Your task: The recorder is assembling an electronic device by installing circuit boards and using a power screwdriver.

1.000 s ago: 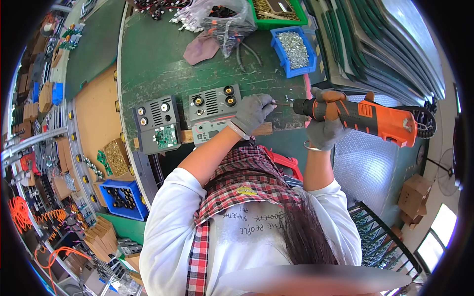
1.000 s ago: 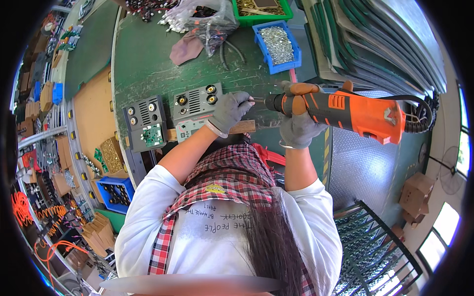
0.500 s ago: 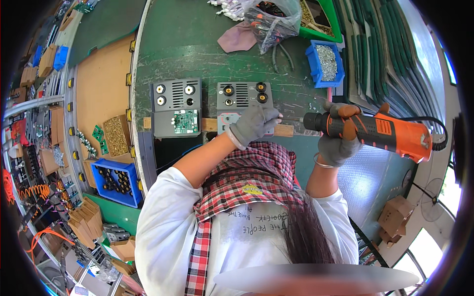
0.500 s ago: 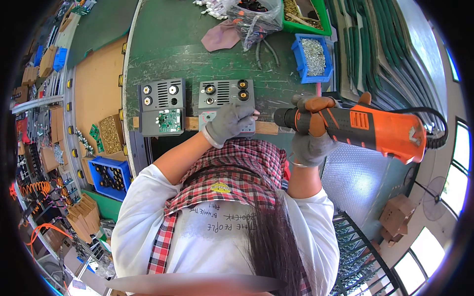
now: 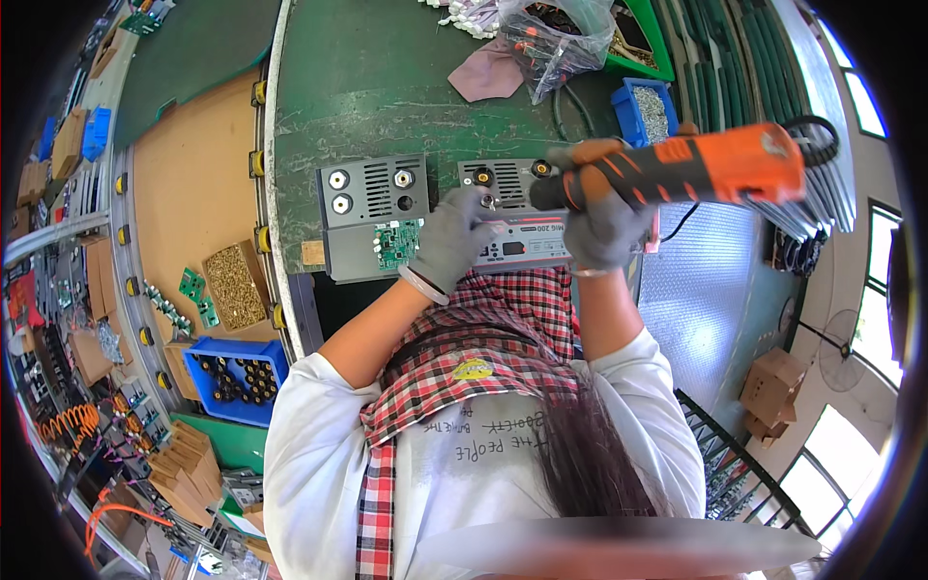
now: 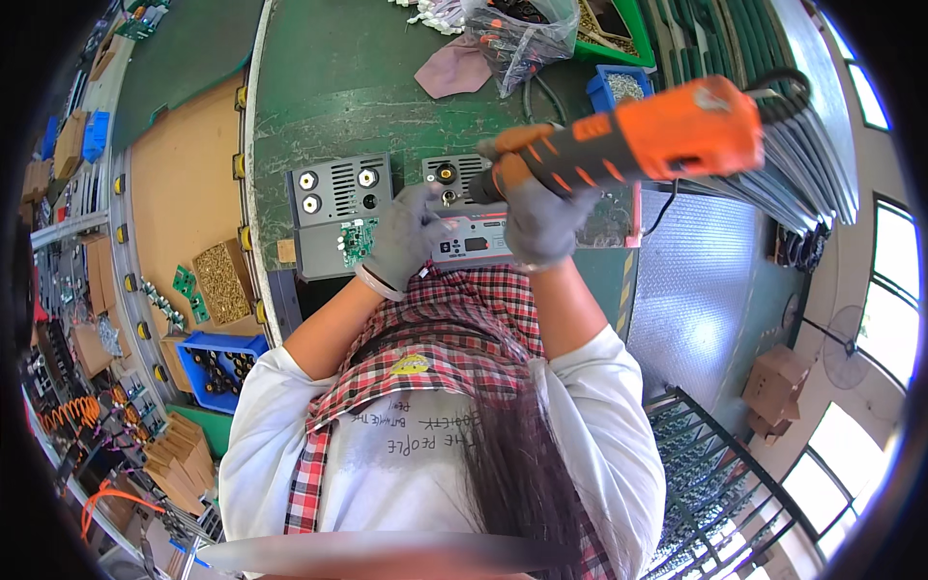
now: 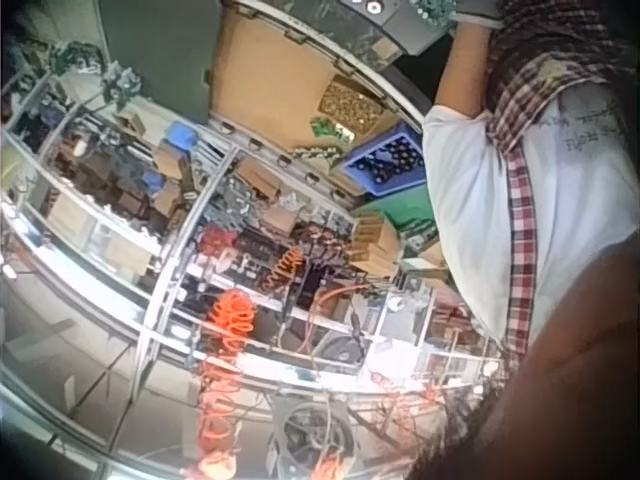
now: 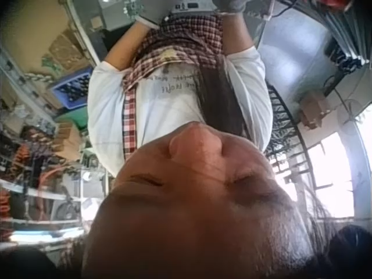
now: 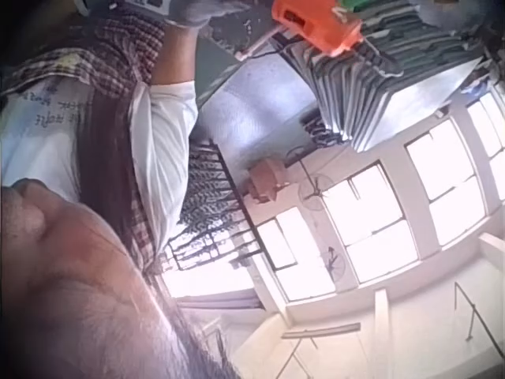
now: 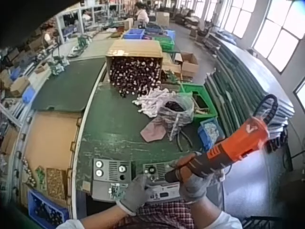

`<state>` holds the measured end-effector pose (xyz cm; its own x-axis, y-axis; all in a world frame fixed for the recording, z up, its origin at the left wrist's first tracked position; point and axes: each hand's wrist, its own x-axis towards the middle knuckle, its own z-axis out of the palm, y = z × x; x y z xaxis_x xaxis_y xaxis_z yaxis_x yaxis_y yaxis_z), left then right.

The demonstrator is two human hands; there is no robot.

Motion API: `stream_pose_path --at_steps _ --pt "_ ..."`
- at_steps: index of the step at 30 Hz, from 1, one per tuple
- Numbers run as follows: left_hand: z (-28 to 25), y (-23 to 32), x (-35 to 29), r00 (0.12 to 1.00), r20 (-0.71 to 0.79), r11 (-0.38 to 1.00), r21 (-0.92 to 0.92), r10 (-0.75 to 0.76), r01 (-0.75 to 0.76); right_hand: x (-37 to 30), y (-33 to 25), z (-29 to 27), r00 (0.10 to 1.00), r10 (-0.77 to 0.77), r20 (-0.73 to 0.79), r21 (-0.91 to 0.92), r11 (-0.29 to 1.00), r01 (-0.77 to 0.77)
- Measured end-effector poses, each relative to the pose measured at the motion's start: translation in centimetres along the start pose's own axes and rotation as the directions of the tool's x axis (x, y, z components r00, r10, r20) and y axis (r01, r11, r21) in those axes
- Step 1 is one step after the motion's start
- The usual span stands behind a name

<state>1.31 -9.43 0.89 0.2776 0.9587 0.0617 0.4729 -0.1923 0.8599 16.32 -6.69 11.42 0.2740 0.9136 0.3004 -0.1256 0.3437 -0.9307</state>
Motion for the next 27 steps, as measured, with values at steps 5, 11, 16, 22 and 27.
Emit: stream_pose_path --at_steps 5,11,16,22,27 --pt "-0.7 -0.2 0.6 0.659 0.359 0.515 -0.423 -0.661 0.746 0.7 3.9 1.2 0.99 -0.105 0.097 -0.255 0.959 0.127" --pt "-0.4 -1.8 2.3 0.383 0.619 0.088 -0.452 -0.686 0.888 0.7 5.1 2.2 0.989 0.138 0.058 -0.245 0.962 -0.12" --pt "0.1 -2.2 2.5 0.348 0.65 -0.061 -0.52 -0.675 0.852 1.5 5.3 2.2 0.984 0.046 0.175 -0.399 0.917 0.028" --pt "0.9 -3.2 2.0 0.402 0.667 -0.212 -0.643 -0.627 0.736 2.0 5.3 2.1 0.973 0.04 0.227 -0.469 0.88 0.074" --pt "1.4 -3.6 2.0 0.395 0.678 -0.26 -0.652 -0.62 0.712 2.2 6.0 2.3 0.975 0.062 0.215 -0.381 0.924 0.025"
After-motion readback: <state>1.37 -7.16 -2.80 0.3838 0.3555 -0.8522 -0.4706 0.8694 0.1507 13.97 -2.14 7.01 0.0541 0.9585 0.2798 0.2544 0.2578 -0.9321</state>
